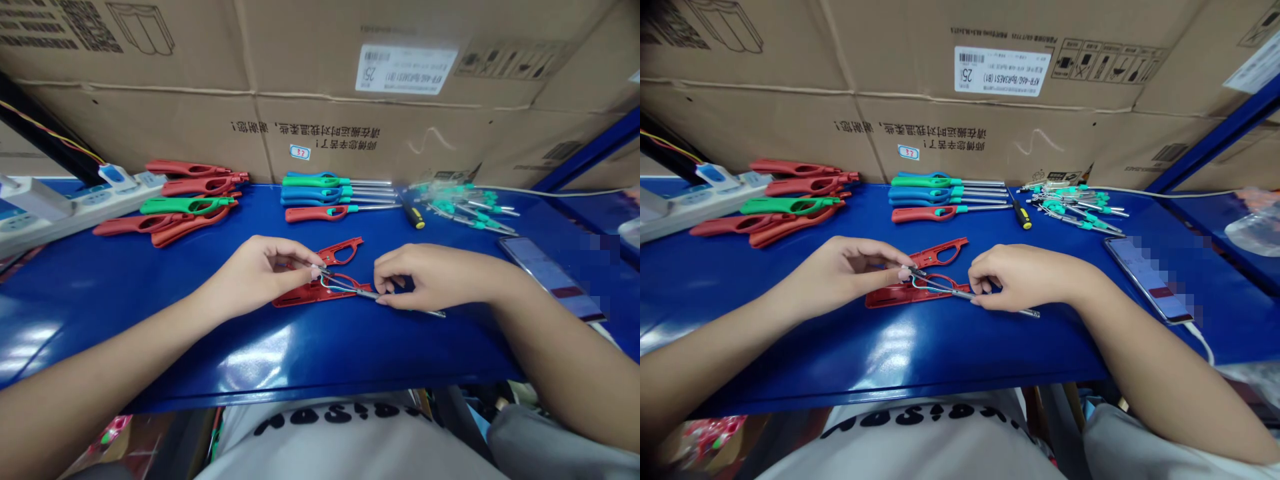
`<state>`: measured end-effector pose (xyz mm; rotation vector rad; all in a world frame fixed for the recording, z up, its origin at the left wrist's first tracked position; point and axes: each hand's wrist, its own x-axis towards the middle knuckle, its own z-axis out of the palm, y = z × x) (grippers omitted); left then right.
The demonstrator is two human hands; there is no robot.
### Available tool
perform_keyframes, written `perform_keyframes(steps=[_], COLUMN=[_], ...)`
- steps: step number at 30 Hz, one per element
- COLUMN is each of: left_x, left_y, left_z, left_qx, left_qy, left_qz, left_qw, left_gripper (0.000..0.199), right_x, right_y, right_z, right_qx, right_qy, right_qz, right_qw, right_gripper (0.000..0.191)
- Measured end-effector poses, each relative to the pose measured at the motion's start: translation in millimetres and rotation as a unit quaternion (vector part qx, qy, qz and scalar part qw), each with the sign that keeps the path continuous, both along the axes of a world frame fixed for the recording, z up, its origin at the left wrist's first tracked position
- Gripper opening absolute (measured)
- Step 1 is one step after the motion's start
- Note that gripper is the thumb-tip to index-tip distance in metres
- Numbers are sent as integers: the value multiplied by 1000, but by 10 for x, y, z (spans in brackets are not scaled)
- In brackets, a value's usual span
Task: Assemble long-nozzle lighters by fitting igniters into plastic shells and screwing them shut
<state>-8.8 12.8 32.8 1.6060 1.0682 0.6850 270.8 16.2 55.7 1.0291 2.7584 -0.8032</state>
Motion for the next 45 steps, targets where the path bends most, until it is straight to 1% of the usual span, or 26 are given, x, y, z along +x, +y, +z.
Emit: perform_keyframes(steps=[4, 8, 12, 14, 19, 24, 27, 32, 35, 38, 41, 45], left_x=[-25, -53, -71, -69, -44, -46, -55, -54, -56, -68, -79, -73], left_y=[16, 38, 45, 34, -8, -11, -7, -13, -21, -42, -83, -150], left_z=[6, 9, -7, -21, -27, -29, -33, -27, -19, 3, 38, 71], left_qx=[-11, -4, 19, 52, 183, 224, 236, 230, 232, 228, 245, 276], left_qy=[0, 12, 67, 105, 179, 200, 220, 240, 239, 248, 279, 308], left_qz=[-2, -11, -23, -31, -64, -79, -79, -89, -89, -100, -120, -137], left_qw=[1000, 1000, 997, 993, 964, 950, 943, 939, 939, 936, 921, 900], left_gripper=[17, 16, 15, 16, 18, 17, 16, 19, 17, 16, 19, 19], right_x=[8, 40, 74, 85, 96, 64, 17, -46, -38, -4, 9, -81], right_y=[1, 18, 47, 57, 77, 85, 55, -17, -28, -18, -24, -79], right_z=[-2, 22, 43, 38, 9, 1, -1, -19, -46, -60, -46, -33], right_qx=[2, 18, 21, 20, 28, 23, 35, 79, 73, 52, 43, 53], right_qy=[-3, 8, 0, -7, -23, -11, -17, -54, -45, -30, -21, 37], right_qz=[6, 4, -4, -4, -11, -9, -13, -14, -17, -40, -55, -69], right_qw=[1000, 1000, 1000, 1000, 999, 1000, 999, 995, 996, 997, 997, 996], right_gripper=[13, 11, 11, 11, 9, 13, 13, 16, 17, 12, 7, 15])
